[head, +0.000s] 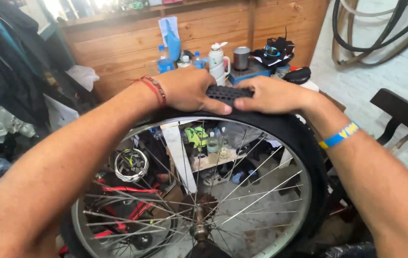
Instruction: Installing a rubber tire onto a bicycle wheel rim and inflating it to the correct pressure using an air compressor.
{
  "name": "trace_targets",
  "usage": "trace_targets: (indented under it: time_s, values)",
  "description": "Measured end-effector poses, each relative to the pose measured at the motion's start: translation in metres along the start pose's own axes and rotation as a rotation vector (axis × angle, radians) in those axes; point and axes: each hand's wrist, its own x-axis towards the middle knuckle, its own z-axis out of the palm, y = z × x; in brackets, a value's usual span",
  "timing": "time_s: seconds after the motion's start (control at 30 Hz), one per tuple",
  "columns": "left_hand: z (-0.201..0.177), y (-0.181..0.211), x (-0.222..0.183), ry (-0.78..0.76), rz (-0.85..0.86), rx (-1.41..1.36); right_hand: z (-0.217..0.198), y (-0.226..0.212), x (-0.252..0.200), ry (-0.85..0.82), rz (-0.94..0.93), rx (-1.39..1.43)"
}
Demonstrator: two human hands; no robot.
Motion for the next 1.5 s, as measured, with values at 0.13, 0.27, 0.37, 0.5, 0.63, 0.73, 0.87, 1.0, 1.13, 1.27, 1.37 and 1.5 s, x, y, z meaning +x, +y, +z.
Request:
trace_targets:
  time_s: [0.13, 0.27, 0.37, 0.5, 0.63, 0.73, 0.87, 1.0, 1.13, 1.27, 1.37, 1.5]
  values:
    - [0.003, -0.004, 0.007, -0.032, -0.045, -0.099, 0.007, -0.018, -0.044, 0.042, 0.048, -0.184]
    - [0.004, -0.013, 0.021, -0.075, -0.036, -0.193, 0.015, 0.008, -0.029, 0.141, 0.078, -0.249]
    - [-0.004, -0.008, 0.005, -0.131, -0.064, -0.279, 0.013, 0.015, -0.015, 0.064, 0.044, -0.163]
    - [-0.013, -0.007, -0.013, -0.161, -0.136, -0.301, 0.010, 0.026, 0.002, 0.007, 0.038, -0.067]
    - [-0.016, -0.011, -0.014, -0.201, -0.142, -0.215, 0.013, 0.026, 0.012, -0.046, 0.012, 0.024]
    - [-0.018, -0.016, -0.014, -0.186, -0.176, -0.161, 0.019, 0.042, 0.025, -0.063, -0.015, 0.191]
    - [0.000, -0.011, -0.006, 0.033, -0.042, 0.263, 0.025, 0.055, 0.031, -0.097, -0.012, 0.469]
    - [0.042, 0.008, -0.013, 0.364, 0.171, 0.600, 0.022, 0.036, 0.019, -0.119, 0.005, 0.488]
    - [0.034, 0.003, -0.007, 0.336, 0.200, 0.477, 0.020, 0.035, 0.016, -0.101, 0.018, 0.457]
    - [0.025, -0.006, 0.006, 0.200, 0.155, 0.361, 0.021, 0.056, 0.037, -0.097, 0.007, 0.378]
    - [0.021, -0.006, 0.012, 0.140, 0.146, 0.281, 0.013, 0.035, 0.021, -0.031, -0.039, -0.068]
    - [0.029, -0.012, 0.016, 0.086, 0.141, 0.149, 0.039, 0.000, -0.020, 0.137, -0.083, -0.374]
